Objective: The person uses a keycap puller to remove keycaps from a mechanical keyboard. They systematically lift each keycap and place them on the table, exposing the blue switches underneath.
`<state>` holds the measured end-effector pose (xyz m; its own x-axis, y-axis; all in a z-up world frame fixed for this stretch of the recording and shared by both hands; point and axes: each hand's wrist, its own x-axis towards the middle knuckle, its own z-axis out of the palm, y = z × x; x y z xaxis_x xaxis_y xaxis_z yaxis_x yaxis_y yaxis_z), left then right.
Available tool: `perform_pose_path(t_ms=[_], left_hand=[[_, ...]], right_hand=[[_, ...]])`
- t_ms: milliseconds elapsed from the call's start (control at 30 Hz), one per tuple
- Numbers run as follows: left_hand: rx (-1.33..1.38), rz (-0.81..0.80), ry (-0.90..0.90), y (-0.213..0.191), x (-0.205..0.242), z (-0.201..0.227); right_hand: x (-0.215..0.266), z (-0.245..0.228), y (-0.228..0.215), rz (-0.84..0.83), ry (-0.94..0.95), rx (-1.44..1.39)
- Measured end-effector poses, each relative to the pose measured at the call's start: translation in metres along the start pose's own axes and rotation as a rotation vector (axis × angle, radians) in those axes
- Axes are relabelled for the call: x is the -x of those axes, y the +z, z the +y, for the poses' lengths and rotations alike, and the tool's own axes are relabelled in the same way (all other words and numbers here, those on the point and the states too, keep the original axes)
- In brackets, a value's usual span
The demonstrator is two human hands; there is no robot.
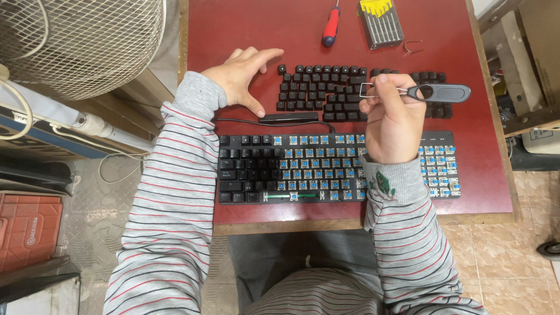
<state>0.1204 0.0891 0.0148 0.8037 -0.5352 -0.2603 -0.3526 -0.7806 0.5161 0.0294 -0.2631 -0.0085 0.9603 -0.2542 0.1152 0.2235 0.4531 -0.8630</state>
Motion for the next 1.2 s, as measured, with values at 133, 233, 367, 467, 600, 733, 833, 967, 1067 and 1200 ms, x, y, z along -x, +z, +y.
perform_pose_path(t_ms=[133, 233, 367, 467, 600, 733, 833, 967, 1067, 1200], left_hand=[[0.011, 0.009, -0.007, 0.0, 0.001, 0.003], [0.015, 0.013, -0.033, 0.0, 0.002, 0.007], [0.066, 0.028, -0.04, 0.0, -0.001, 0.0], [0.104, 0.06, -0.004, 0.002, -0.004, -0.012], [0.119, 0.131, 0.046, 0.01, -0.011, -0.03], [0.085, 0.153, 0.02, 0.008, 0.003, -0.017], [0.032, 0.154, -0.015, 0.003, 0.03, 0.002], [-0.038, 0.366, 0.17, 0.017, 0.075, 0.02], [0.025, 0.517, 0.242, 0.034, 0.119, 0.049], [0.102, 0.744, 0.239, 0.098, 0.144, 0.051]], right_hand=[[0.002, -0.003, 0.005, -0.027, 0.007, 0.023], [0.002, -0.001, 0.003, -0.047, 0.007, 0.03], [0.005, -0.002, 0.005, -0.192, 0.061, 0.069], [0.015, -0.008, 0.016, -0.373, 0.171, 0.124], [0.028, -0.017, 0.034, -0.406, 0.329, 0.169], [0.028, -0.009, 0.029, -0.514, 0.329, 0.245], [0.033, -0.008, 0.032, -0.631, 0.342, 0.39], [0.038, -0.006, 0.035, -0.676, 0.18, 0.581], [0.032, 0.009, 0.033, -0.7, 0.064, 0.566], [0.037, 0.028, 0.031, -0.727, 0.035, 0.298]])
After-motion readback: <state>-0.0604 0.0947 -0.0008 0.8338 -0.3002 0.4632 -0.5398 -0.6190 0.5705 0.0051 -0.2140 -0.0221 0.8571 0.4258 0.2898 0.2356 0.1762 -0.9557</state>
